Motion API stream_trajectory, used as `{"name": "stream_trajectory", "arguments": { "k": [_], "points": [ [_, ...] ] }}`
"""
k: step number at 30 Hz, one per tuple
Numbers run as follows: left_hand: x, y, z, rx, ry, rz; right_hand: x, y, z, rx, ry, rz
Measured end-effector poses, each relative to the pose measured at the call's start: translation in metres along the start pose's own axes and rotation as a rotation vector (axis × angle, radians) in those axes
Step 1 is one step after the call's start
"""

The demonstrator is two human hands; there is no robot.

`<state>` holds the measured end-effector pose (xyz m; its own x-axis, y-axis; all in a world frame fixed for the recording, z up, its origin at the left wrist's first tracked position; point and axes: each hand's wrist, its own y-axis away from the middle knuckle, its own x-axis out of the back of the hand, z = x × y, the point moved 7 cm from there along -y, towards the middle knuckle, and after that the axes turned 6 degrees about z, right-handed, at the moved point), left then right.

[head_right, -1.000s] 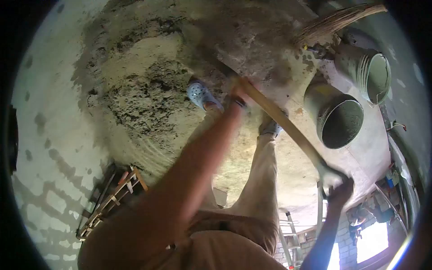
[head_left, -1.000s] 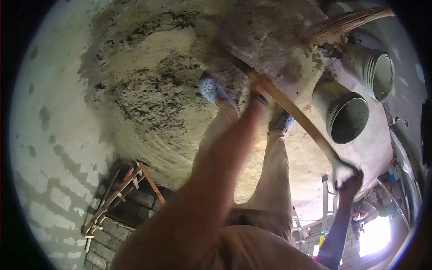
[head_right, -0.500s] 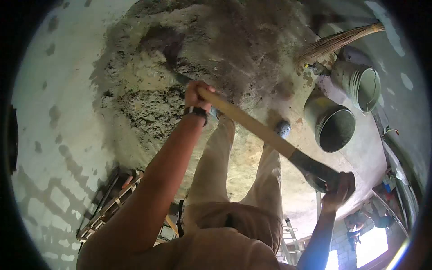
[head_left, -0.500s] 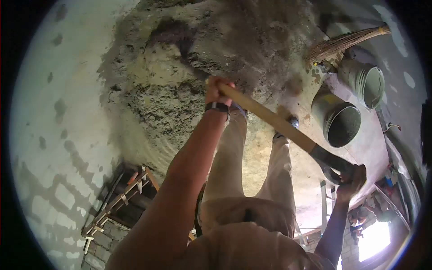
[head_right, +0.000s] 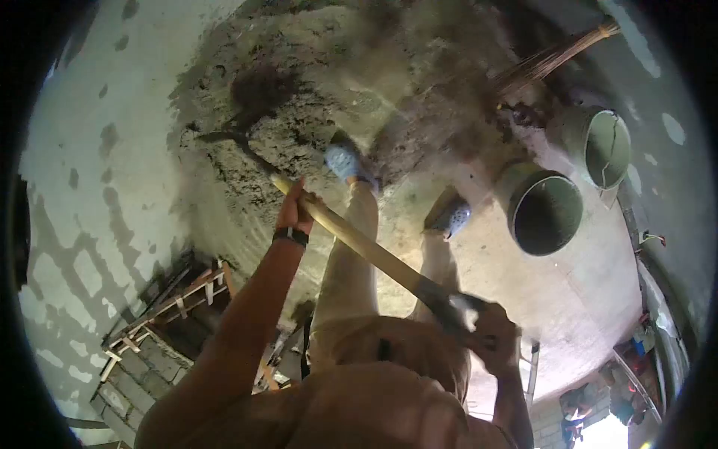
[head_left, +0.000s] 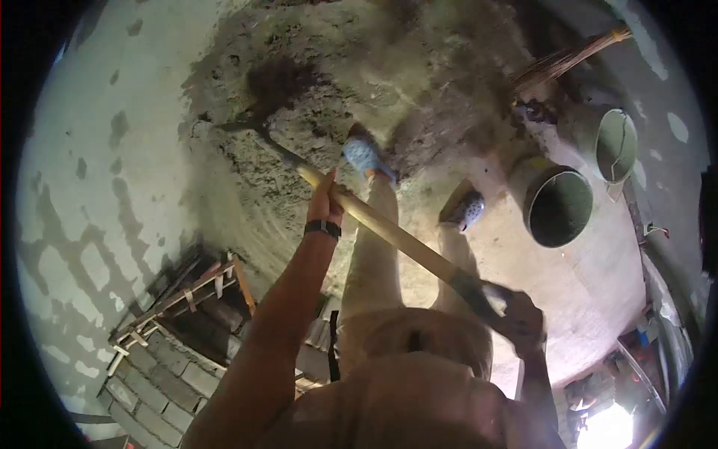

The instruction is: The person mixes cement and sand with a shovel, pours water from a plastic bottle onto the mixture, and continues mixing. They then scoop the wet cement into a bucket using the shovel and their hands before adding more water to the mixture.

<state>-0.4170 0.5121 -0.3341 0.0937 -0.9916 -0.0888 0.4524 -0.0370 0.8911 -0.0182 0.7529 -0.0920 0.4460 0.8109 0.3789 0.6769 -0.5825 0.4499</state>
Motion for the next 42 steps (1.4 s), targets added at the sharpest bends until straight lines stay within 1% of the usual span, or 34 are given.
{"name": "stream_trajectory", "arguments": {
  "k": [1,3,4,5,6,7,8,9,11,12,13,14,15,17,19,20,21,23,24,25,26,28,29,30,32,33,34,35,36,37,38,39,41,42],
  "points": [
    [-0.018,0.001,-0.016,-0.002,0.013,-0.013,0.028,0.027,0.047,-0.212,-0.314,0.201],
    [-0.052,0.001,-0.068,0.157,0.330,-0.025,0.079,0.082,0.103,-0.401,-0.517,0.462],
    [-0.055,-0.007,-0.118,0.156,0.257,-0.082,0.088,0.100,0.113,-0.515,-0.694,0.688],
    [-0.060,-0.015,-0.167,0.151,0.184,-0.138,0.096,0.125,0.132,-0.683,-0.851,0.778],
    [-0.063,-0.023,-0.217,0.141,0.111,-0.195,0.112,0.162,0.155,-0.831,-0.798,0.831],
    [-0.070,-0.012,-0.275,0.183,0.049,-0.128,0.127,0.206,0.175,-0.981,-0.740,0.883],
    [-0.088,0.019,-0.323,0.414,0.142,-0.171,0.143,0.247,0.179,-1.094,-0.666,1.011],
    [-0.071,-0.007,-0.401,0.292,-0.125,-0.310,0.159,0.283,0.183,-1.149,-0.545,1.085],
    [-0.092,0.058,-0.464,0.559,0.079,-0.204,0.191,0.355,0.183,-1.228,-0.334,1.127],
    [-0.095,0.080,-0.492,0.570,-0.076,-0.115,0.202,0.386,0.184,-1.262,-0.260,1.136],
    [-0.092,0.095,-0.530,0.747,0.007,-0.057,0.208,0.393,0.177,-1.278,-0.202,1.133],
    [-0.099,0.112,-0.526,0.757,0.005,-0.067,0.209,0.398,0.175,-1.287,-0.179,1.133],
    [-0.099,0.115,-0.527,0.815,-0.007,-0.038,0.208,0.394,0.174,-1.292,-0.180,1.133],
    [-0.091,0.081,-0.529,0.780,-0.082,-0.004,0.194,0.362,0.190,-1.279,-0.210,1.128],
    [-0.088,0.023,-0.495,0.709,-0.122,-0.072,0.161,0.295,0.214,-1.237,-0.279,1.100],
    [-0.081,-0.041,-0.434,0.600,-0.003,-0.089,0.129,0.237,0.224,-1.194,-0.331,1.070],
    [-0.091,-0.105,-0.371,0.486,0.108,-0.130,0.101,0.182,0.233,-1.135,-0.388,1.043],
    [-0.090,-0.230,-0.248,0.118,-0.013,-0.352,0.042,0.063,0.230,-0.980,-0.498,0.970],
    [-0.104,-0.243,-0.176,0.440,0.034,-0.315,-0.002,-0.026,0.179,-0.847,-0.554,1.019],
    [-0.111,-0.269,-0.130,0.388,0.021,-0.144,-0.014,-0.081,0.150,-0.748,-0.540,0.938],
    [-0.123,-0.262,-0.109,0.386,0.018,-0.168,-0.013,-0.112,0.135,-0.623,-0.521,0.871],
    [-0.145,-0.250,-0.062,0.248,0.262,-0.093,0.010,-0.152,0.099,-0.507,-0.431,0.810],
    [-0.158,-0.234,-0.051,0.250,0.277,-0.101,0.027,-0.160,0.084,-0.459,-0.377,0.774],
    [-0.166,-0.215,-0.040,0.238,0.329,-0.097,0.042,-0.160,0.074,-0.463,-0.383,0.790],
    [-0.157,-0.189,-0.016,0.196,0.387,-0.082,0.064,-0.160,0.054,-0.473,-0.438,0.806],
    [-0.158,-0.180,-0.003,0.186,0.417,-0.099,0.074,-0.157,0.047,-0.431,-0.503,0.725],
    [-0.156,-0.167,0.006,0.181,0.443,-0.113,0.074,-0.161,0.019,-0.379,-0.474,0.728],
    [-0.141,-0.158,0.011,0.173,0.438,-0.107,0.072,-0.155,-0.006,-0.342,-0.441,0.737],
    [-0.121,-0.152,0.026,0.140,0.456,-0.118,0.085,-0.134,-0.016,-0.240,-0.211,0.882],
    [-0.106,-0.151,0.045,0.101,0.476,-0.144,0.092,-0.113,-0.032,-0.112,-0.046,0.942],
    [-0.086,-0.143,0.060,0.133,0.499,-0.234,0.084,-0.093,-0.050,0.048,0.108,0.887],
    [-0.062,-0.127,0.075,0.168,0.520,-0.316,0.067,-0.074,-0.068,0.212,0.231,0.749],
    [-0.016,-0.083,0.100,-0.003,0.288,-0.092,0.016,-0.047,-0.079,0.501,0.381,0.367],
    [0.005,-0.075,0.096,-0.014,0.164,0.065,-0.009,-0.035,-0.071,0.550,0.400,0.232]
  ]
}}
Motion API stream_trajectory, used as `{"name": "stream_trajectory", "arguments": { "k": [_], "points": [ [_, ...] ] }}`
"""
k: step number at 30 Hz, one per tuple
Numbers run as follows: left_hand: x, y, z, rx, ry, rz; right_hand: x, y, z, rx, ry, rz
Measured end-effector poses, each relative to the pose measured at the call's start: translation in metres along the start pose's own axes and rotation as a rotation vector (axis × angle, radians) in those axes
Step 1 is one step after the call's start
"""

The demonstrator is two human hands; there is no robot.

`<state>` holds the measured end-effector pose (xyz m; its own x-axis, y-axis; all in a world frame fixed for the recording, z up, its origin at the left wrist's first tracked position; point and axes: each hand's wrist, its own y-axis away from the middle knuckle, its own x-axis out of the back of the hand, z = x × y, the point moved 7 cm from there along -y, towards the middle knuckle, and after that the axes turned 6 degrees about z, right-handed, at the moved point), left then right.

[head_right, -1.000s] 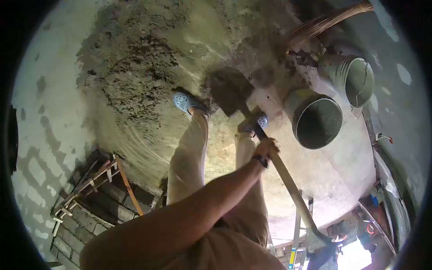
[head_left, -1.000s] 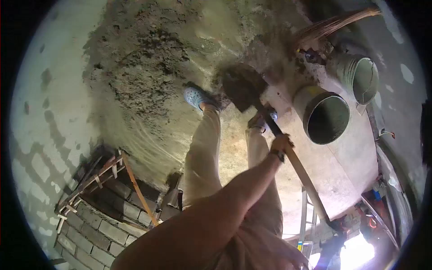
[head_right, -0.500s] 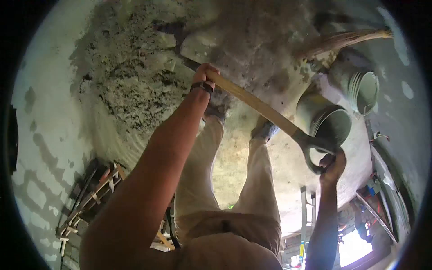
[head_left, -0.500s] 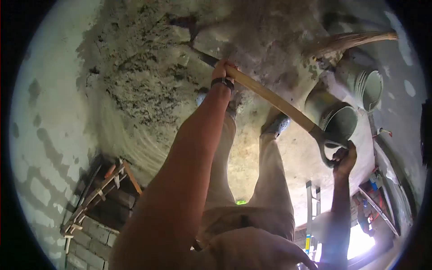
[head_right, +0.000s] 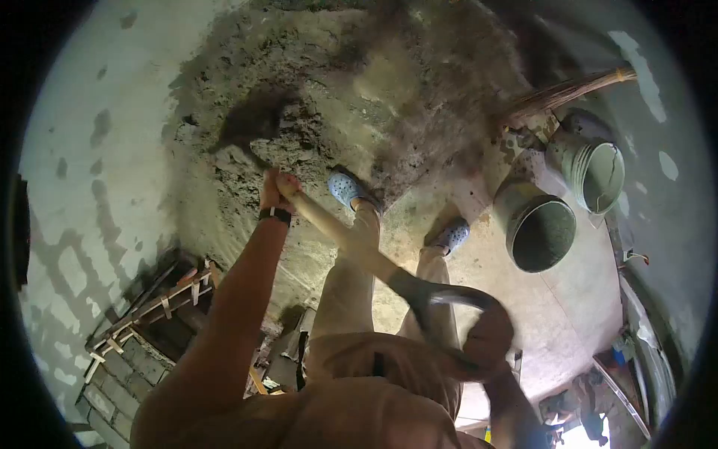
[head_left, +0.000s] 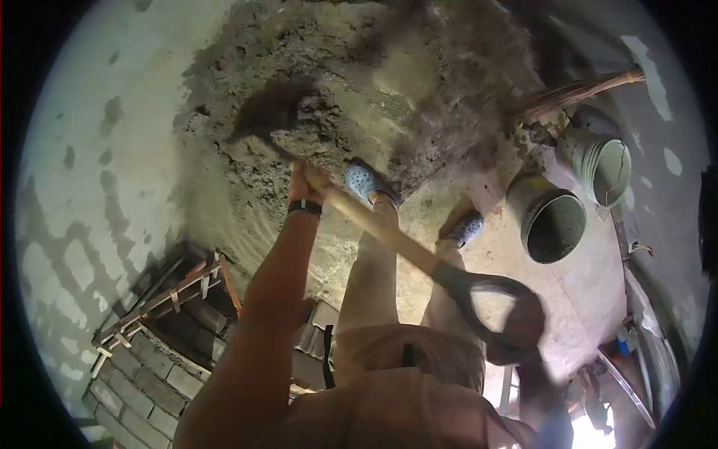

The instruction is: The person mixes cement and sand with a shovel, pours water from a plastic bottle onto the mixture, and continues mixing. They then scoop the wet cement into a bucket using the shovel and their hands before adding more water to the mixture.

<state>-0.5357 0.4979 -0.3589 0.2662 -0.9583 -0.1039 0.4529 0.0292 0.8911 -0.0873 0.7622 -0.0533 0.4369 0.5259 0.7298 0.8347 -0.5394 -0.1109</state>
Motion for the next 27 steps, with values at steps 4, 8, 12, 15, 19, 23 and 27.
{"name": "stream_trajectory", "arguments": {
  "k": [4,8,12,15,19,23,27],
  "points": [
    [0.100,-0.024,-0.047,-0.021,-0.280,0.122,-0.025,0.054,0.023,-0.105,-0.101,-0.103],
    [0.025,0.110,-0.132,0.040,-0.245,0.146,0.035,0.149,0.099,-0.948,-0.631,0.091],
    [-0.037,0.100,-0.274,0.149,-0.054,-0.174,0.097,0.246,0.141,-1.356,-0.899,0.620],
    [-0.070,0.112,-0.392,0.292,-0.195,-0.065,0.124,0.314,0.133,-1.581,-0.769,0.896],
    [-0.099,0.106,-0.555,0.350,-0.623,-0.196,0.174,0.373,0.122,-1.856,-0.309,1.074],
    [-0.195,0.163,-0.585,0.643,-0.428,-0.263,0.220,0.443,0.150,-1.055,0.863,0.205],
    [-0.284,0.085,-0.548,0.658,-0.441,-0.419,0.182,0.289,0.221,-1.714,-0.224,1.078]
  ]
}}
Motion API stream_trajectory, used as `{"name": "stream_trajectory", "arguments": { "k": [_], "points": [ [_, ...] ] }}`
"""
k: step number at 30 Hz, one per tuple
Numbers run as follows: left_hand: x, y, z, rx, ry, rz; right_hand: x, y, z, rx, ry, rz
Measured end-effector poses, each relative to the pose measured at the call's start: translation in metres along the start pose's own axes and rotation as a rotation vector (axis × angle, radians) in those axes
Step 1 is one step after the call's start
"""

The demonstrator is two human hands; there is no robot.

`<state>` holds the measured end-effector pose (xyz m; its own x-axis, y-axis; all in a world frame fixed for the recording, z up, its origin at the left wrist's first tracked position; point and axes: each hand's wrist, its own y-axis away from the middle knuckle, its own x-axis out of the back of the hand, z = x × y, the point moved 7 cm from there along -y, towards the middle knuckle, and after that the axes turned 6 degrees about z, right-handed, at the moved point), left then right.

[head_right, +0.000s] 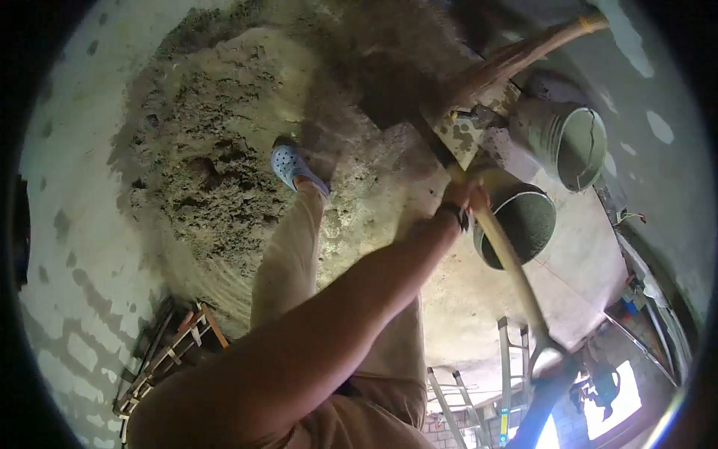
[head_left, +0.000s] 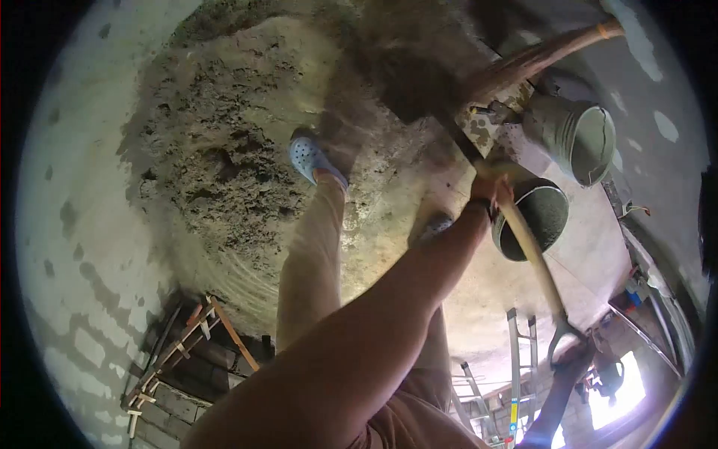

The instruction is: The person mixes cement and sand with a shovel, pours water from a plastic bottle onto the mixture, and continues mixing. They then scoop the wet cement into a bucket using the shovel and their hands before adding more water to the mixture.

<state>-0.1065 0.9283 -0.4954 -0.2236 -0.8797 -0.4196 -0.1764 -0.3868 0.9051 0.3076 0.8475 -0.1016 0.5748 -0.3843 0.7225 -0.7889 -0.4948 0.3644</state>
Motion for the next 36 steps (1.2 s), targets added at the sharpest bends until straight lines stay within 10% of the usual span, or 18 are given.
{"name": "stream_trajectory", "arguments": {
  "k": [8,13,19,25,36],
  "points": [
    [0.086,0.057,0.450,-0.462,0.469,-0.112,-0.412,0.252,-0.249,0.393,-0.091,-0.511],
    [0.125,0.173,0.505,-0.452,0.786,0.006,-0.401,0.373,-0.351,0.766,-0.051,-0.544],
    [0.226,0.372,0.566,-0.713,0.857,-0.075,-0.327,0.741,-0.411,1.991,0.040,-1.140],
    [0.341,0.496,0.491,-0.669,0.181,0.383,-0.325,0.873,-0.331,2.403,0.043,-1.283],
    [0.499,0.772,0.016,-0.852,0.004,1.168,-0.192,0.824,-0.269,2.322,0.339,-1.416]
  ]
}}
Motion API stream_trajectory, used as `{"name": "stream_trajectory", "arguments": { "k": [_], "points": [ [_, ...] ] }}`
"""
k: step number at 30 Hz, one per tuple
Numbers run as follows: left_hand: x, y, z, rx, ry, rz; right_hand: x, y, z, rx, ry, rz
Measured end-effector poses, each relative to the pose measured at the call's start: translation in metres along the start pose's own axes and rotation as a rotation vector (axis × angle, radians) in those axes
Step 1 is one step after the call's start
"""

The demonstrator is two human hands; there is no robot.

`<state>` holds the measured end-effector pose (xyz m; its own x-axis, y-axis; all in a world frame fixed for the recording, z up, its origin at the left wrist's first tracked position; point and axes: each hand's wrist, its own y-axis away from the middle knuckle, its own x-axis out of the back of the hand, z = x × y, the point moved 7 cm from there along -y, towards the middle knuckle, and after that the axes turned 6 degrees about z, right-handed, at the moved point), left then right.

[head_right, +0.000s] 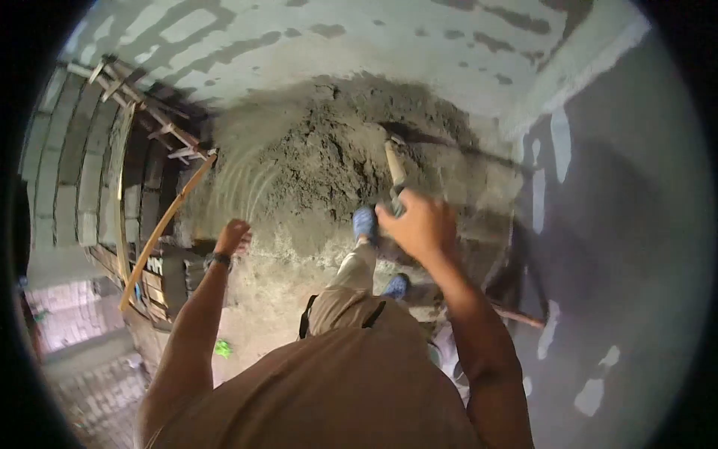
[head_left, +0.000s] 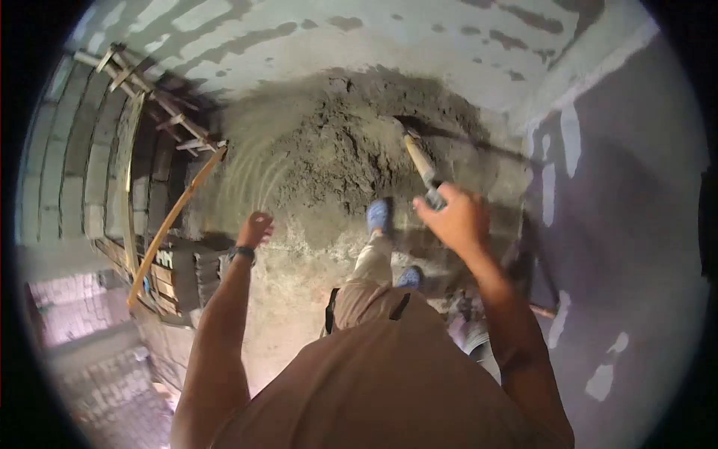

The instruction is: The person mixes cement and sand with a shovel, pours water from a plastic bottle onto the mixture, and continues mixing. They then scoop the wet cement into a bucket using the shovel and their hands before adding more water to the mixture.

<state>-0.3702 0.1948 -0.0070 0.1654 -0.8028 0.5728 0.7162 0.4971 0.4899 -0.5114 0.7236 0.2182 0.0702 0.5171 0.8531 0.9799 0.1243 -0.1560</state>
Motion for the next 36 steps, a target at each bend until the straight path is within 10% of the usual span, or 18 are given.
{"name": "stream_trajectory", "arguments": {
  "k": [6,11,16,21,25,29,30,33,36],
  "points": [
    [0.093,0.205,-0.180,0.326,-0.004,0.168,0.184,-0.072,-0.060,-0.034,-0.146,0.150],
    [0.076,0.322,-0.437,0.929,0.436,-0.141,0.143,-0.088,-0.143,0.122,-0.050,-0.023],
    [0.097,0.342,-0.368,0.544,-0.177,-0.167,-0.128,0.041,-0.155,0.109,0.224,-0.497],
    [0.167,0.264,-0.350,0.339,0.382,0.209,-0.244,0.250,-0.108,0.178,0.232,-0.825],
    [0.199,0.213,-0.397,0.352,0.250,0.077,-0.178,0.148,-0.216,-0.017,0.259,-0.813],
    [0.253,0.173,-0.457,0.399,0.180,-0.008,-0.007,0.029,-0.389,0.361,0.165,-0.301],
    [0.264,0.166,-0.466,0.437,0.189,-0.018,0.020,0.005,-0.393,0.017,0.125,-0.299],
    [0.306,0.147,-0.465,0.468,0.368,0.118,0.055,-0.042,-0.381,-0.059,-0.154,-0.257],
    [0.319,0.133,-0.476,0.488,0.507,0.245,-0.056,-0.069,-0.256,-0.226,-0.137,-0.024]
  ]
}}
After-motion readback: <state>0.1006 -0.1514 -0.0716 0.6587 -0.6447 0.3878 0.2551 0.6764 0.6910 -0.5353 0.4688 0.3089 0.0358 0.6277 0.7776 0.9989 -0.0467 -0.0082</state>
